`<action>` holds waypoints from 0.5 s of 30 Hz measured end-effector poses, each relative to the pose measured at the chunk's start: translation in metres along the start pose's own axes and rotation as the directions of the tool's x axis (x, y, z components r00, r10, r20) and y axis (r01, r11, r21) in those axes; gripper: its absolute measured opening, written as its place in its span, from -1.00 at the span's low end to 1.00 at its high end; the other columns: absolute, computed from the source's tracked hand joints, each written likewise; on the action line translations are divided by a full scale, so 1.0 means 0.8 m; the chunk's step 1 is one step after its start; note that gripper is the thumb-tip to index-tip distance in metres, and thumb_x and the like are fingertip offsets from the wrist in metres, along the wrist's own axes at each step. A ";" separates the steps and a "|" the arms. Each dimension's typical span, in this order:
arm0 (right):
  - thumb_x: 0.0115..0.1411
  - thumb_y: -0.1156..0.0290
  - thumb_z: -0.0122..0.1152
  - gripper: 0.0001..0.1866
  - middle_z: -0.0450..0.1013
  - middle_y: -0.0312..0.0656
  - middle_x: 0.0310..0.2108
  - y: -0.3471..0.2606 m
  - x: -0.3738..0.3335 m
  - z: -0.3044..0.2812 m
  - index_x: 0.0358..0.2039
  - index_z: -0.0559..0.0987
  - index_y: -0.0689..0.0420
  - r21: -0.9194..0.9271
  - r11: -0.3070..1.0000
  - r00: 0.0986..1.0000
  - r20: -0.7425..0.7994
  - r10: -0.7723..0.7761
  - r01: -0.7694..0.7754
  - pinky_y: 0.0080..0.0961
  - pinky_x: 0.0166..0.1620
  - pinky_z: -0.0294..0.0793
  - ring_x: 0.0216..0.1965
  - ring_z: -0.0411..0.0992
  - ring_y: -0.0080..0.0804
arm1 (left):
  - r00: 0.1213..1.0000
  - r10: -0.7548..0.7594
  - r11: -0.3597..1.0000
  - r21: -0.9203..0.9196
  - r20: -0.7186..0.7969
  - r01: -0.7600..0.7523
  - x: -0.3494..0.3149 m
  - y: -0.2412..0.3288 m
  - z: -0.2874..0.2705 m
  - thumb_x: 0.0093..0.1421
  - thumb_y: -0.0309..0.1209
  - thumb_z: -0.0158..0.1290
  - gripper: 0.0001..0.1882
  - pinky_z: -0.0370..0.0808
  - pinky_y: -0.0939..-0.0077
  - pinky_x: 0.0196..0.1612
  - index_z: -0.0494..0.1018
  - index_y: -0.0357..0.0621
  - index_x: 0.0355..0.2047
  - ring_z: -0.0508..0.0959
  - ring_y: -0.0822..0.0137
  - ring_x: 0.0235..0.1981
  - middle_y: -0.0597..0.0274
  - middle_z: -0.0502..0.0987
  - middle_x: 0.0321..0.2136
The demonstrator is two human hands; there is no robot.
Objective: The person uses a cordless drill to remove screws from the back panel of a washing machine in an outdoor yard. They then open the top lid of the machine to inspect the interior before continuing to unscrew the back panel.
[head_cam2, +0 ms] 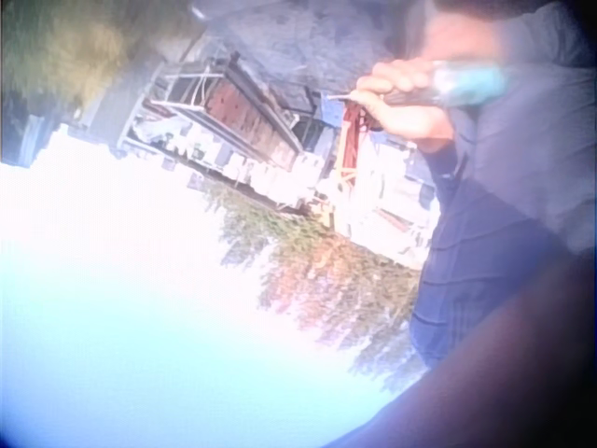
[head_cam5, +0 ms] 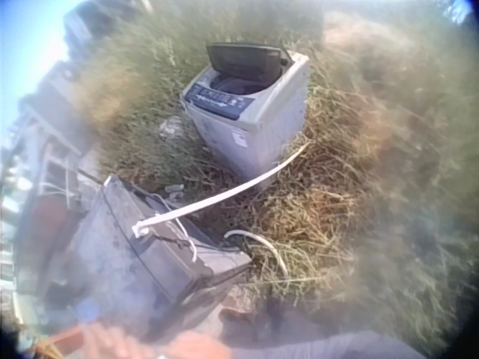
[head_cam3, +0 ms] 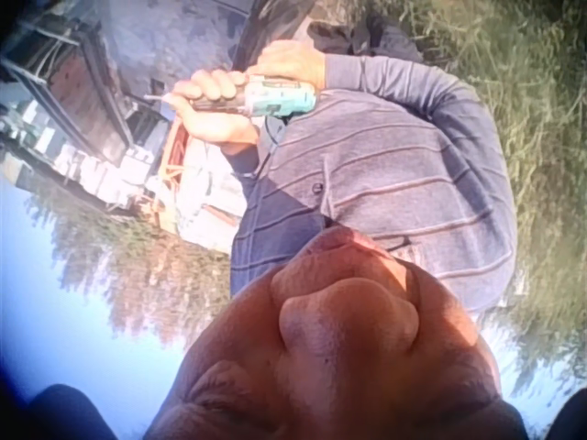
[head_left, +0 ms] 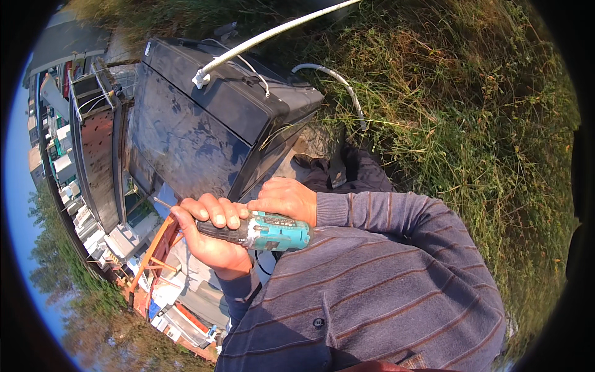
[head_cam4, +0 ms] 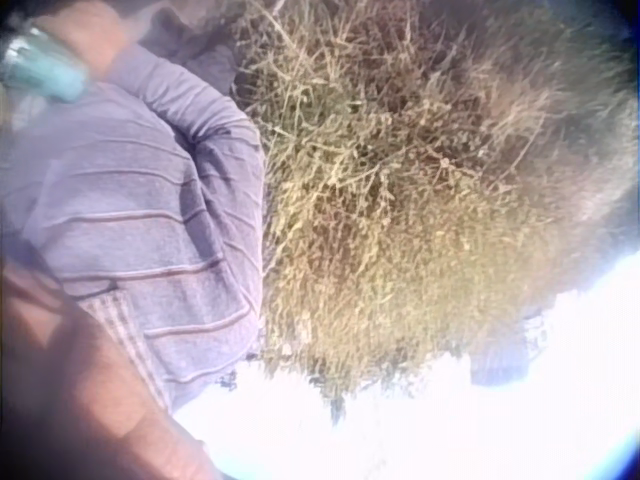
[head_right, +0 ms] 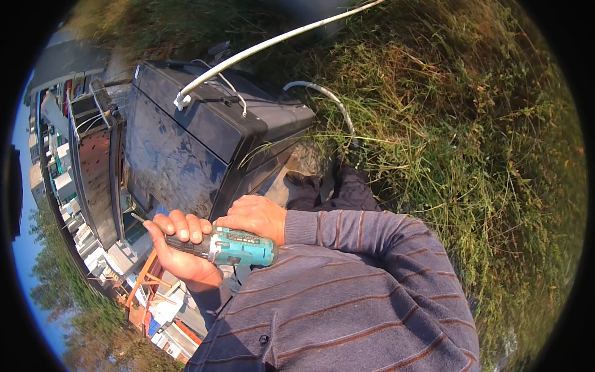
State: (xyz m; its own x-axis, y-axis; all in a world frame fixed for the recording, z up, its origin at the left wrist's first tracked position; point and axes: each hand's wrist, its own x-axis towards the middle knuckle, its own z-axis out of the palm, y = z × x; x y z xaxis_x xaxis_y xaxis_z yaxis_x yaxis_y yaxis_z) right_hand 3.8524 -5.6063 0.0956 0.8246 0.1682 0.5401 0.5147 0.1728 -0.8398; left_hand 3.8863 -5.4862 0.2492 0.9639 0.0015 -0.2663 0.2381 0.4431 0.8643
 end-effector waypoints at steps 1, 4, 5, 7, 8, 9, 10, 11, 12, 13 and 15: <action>0.09 0.31 0.30 -0.54 0.54 -0.18 -0.38 -0.002 0.000 0.000 0.02 0.60 0.19 -0.011 1.000 1.000 -0.001 -0.011 0.011 -0.22 -0.23 0.47 -0.33 0.52 -0.14 | 1.000 -0.004 1.000 -0.022 0.007 0.004 -0.001 0.001 0.000 0.58 0.05 -0.31 -0.52 0.52 0.27 -0.37 0.32 0.02 -0.36 0.41 0.36 -0.59 0.34 0.32 -0.55; 0.10 0.31 0.29 -0.57 0.52 -0.22 -0.43 -0.007 0.003 -0.002 -0.01 0.62 0.17 -0.046 0.998 0.999 0.002 -0.043 0.043 -0.25 -0.27 0.44 -0.38 0.51 -0.17 | 0.989 0.071 0.996 0.064 -0.128 -0.063 -0.005 0.005 0.002 0.57 0.03 -0.25 -0.56 0.55 0.32 -0.43 0.40 -0.01 -0.25 0.44 0.37 -0.60 0.33 0.37 -0.53; 0.10 0.31 0.29 -0.59 0.52 -0.23 -0.44 -0.009 0.003 -0.003 -0.02 0.63 0.17 -0.058 0.997 0.999 0.003 -0.051 0.051 -0.25 -0.28 0.44 -0.39 0.51 -0.18 | 0.984 0.086 0.994 0.081 -0.155 -0.074 -0.006 0.007 0.003 0.57 0.02 -0.24 -0.57 0.55 0.35 -0.43 0.41 -0.04 -0.18 0.44 0.39 -0.59 0.34 0.36 -0.53; 0.11 0.32 0.28 -0.60 0.51 -0.24 -0.45 -0.013 0.006 -0.003 -0.02 0.63 0.15 -0.052 0.997 0.998 -0.004 -0.059 0.058 -0.27 -0.28 0.43 -0.39 0.51 -0.19 | 0.973 0.118 0.989 0.107 -0.198 -0.098 -0.006 0.012 0.005 0.57 -0.01 -0.21 -0.58 0.55 0.39 -0.44 0.43 -0.08 -0.05 0.43 0.42 -0.58 0.35 0.34 -0.51; 0.12 0.32 0.27 -0.60 0.51 -0.25 -0.45 -0.014 0.007 -0.003 -0.02 0.63 0.15 -0.048 0.997 0.998 0.002 -0.061 0.061 -0.27 -0.28 0.43 -0.39 0.51 -0.20 | 0.975 0.124 0.985 0.139 -0.183 -0.100 -0.005 0.014 0.007 0.57 -0.03 -0.20 -0.52 0.54 0.41 -0.43 0.35 -0.13 0.21 0.42 0.45 -0.56 0.37 0.32 -0.51; 0.12 0.32 0.27 -0.61 0.51 -0.25 -0.46 -0.014 0.007 -0.004 -0.03 0.63 0.14 -0.052 0.997 0.998 -0.006 -0.060 0.059 -0.27 -0.28 0.43 -0.39 0.51 -0.20 | 0.976 0.132 0.984 0.144 -0.176 -0.107 -0.004 0.015 0.008 0.58 -0.04 -0.20 -0.51 0.54 0.42 -0.43 0.32 -0.13 0.26 0.41 0.46 -0.56 0.37 0.32 -0.51; 0.12 0.31 0.27 -0.62 0.51 -0.25 -0.46 -0.015 0.007 -0.005 -0.03 0.63 0.14 -0.052 0.997 0.999 -0.004 -0.054 0.054 -0.27 -0.28 0.42 -0.39 0.51 -0.20 | 0.976 0.140 0.982 0.149 -0.170 -0.115 -0.003 0.015 0.008 0.58 -0.05 -0.20 -0.50 0.54 0.42 -0.43 0.28 -0.13 0.31 0.41 0.47 -0.56 0.38 0.32 -0.51; 0.13 0.31 0.26 -0.62 0.51 -0.25 -0.46 -0.016 0.006 -0.006 -0.04 0.63 0.14 -0.050 0.998 0.999 0.000 -0.046 0.046 -0.27 -0.28 0.42 -0.39 0.51 -0.20 | 0.976 0.146 0.981 0.148 -0.161 -0.122 -0.002 0.013 0.009 0.58 -0.06 -0.20 -0.48 0.54 0.43 -0.42 0.25 -0.12 0.35 0.41 0.47 -0.55 0.39 0.32 -0.50; 0.13 0.30 0.27 -0.62 0.51 -0.25 -0.46 -0.016 0.004 -0.008 -0.04 0.63 0.14 -0.062 0.998 0.999 0.008 -0.033 0.033 -0.27 -0.28 0.42 -0.39 0.52 -0.20 | 0.979 0.147 0.981 0.149 -0.145 -0.125 0.000 0.012 0.009 0.58 -0.09 -0.19 -0.45 0.53 0.46 -0.40 0.17 -0.11 0.42 0.39 0.50 -0.53 0.41 0.32 -0.48; 0.13 0.29 0.27 -0.62 0.51 -0.25 -0.46 -0.016 0.001 -0.011 -0.04 0.63 0.13 -0.070 0.997 1.000 0.015 -0.014 0.015 -0.27 -0.28 0.42 -0.39 0.52 -0.20 | 0.978 0.141 0.981 0.158 -0.156 -0.116 0.002 0.010 0.009 0.58 -0.11 -0.18 -0.46 0.52 0.46 -0.39 0.18 -0.11 0.42 0.39 0.50 -0.52 0.42 0.31 -0.48; 0.12 0.28 0.27 -0.61 0.51 -0.25 -0.46 -0.016 -0.004 -0.016 -0.04 0.63 0.13 -0.083 0.996 1.000 0.023 0.019 -0.017 -0.26 -0.27 0.43 -0.38 0.52 -0.20 | 0.978 0.127 0.982 0.161 -0.167 -0.100 0.006 0.005 0.009 0.58 -0.13 -0.18 -0.48 0.51 0.48 -0.37 0.18 -0.11 0.42 0.39 0.50 -0.50 0.43 0.31 -0.47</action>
State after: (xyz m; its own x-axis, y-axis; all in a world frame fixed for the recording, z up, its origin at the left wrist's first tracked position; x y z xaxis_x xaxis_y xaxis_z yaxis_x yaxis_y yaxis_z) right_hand 3.8460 -5.6214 0.1041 0.8287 0.1938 0.5250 0.5182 0.0884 -0.8507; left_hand 3.8926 -5.4905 0.2547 0.9528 0.2072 -0.2219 0.1567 0.2907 0.9439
